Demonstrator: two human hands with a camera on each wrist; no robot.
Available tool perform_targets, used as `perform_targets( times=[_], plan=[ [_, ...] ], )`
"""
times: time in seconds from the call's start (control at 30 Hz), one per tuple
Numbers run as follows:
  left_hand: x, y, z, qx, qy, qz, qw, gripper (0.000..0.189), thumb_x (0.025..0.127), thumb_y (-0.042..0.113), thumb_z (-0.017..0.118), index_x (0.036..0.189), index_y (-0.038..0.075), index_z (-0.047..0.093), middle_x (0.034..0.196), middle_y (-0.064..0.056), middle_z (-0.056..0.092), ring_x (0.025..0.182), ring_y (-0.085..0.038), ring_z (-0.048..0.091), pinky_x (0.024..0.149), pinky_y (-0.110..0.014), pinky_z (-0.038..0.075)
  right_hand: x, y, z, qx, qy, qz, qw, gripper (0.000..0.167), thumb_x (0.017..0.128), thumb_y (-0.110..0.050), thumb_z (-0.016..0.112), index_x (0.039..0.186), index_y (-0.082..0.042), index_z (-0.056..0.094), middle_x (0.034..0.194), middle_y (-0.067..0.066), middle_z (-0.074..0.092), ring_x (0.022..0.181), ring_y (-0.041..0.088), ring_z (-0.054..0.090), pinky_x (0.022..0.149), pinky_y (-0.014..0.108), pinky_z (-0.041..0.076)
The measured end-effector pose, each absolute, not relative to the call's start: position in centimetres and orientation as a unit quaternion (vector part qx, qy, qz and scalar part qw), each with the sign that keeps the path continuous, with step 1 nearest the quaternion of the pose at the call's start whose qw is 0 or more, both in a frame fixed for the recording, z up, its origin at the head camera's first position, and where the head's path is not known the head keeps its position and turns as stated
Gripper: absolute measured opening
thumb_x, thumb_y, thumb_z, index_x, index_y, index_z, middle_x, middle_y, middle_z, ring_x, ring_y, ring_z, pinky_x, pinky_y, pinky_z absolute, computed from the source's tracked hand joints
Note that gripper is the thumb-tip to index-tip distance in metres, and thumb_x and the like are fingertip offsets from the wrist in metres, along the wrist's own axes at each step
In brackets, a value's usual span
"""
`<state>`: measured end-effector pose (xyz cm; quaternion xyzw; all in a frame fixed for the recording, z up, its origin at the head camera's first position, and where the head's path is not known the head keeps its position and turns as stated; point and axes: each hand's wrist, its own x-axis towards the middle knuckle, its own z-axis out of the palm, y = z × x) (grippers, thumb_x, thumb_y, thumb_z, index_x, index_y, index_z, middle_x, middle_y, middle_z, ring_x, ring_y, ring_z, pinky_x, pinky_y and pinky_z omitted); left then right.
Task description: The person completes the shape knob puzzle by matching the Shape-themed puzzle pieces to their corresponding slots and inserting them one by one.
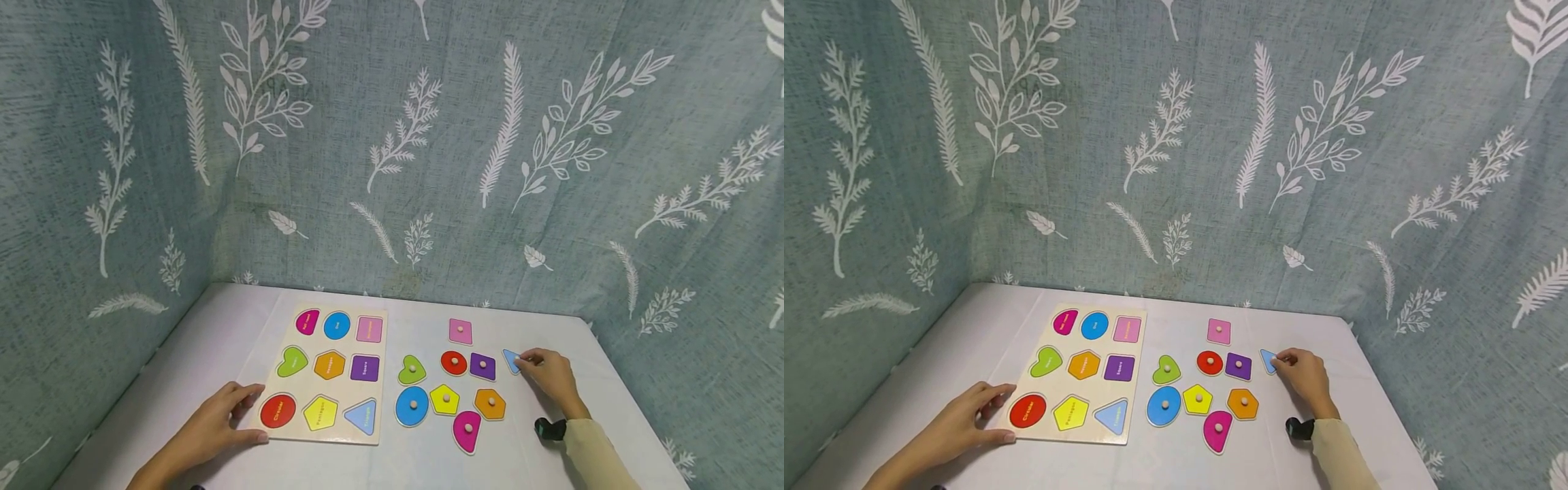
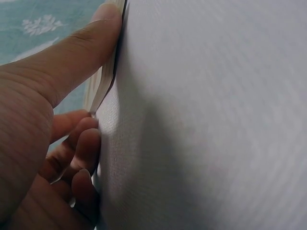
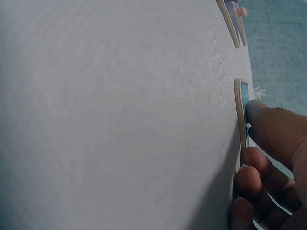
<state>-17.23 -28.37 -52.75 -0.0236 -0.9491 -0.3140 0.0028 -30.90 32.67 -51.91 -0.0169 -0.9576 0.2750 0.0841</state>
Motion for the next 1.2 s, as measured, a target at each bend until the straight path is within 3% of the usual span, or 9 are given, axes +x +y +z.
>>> perform_targets(
  times=[0.73, 1.2],
  plan=[
    [-16.7, -28.3, -52.5, -0.04, -0.944, -0.327, 0.002, 0.09, 0.06, 0.039, 0.099, 0.132, -0.003, 0.064, 0.095, -0.001, 0.051, 0.083, -0.016, 0.049, 0.066, -0.024, 0.043, -31.0, 32.3, -51.6, -0.021, -0.956, 0.28, 0.087, 0.023, 0.094, -0.022, 0.075, 0.098, 0.001, 0.074, 0.084, 0.007, 0.065, 0.075, 0.022, 0.056, 0.067, 0.034, 0.044],
    [-16.9, -28.2, -52.8, -0.016, -0.943, -0.333, -0.001, 0.092, 0.058, 0.041, 0.1, 0.132, -0.001, 0.065, 0.092, 0.0, 0.051, 0.081, -0.016, 0.049, 0.066, -0.024, 0.047, -29.7, 30.8, -50.3, 0.014, -0.951, 0.296, 0.09, 0.022, 0.092, -0.021, 0.078, 0.099, -0.001, 0.075, 0.084, 0.005, 0.066, 0.074, 0.019, 0.057, 0.061, 0.03, 0.047]
  ],
)
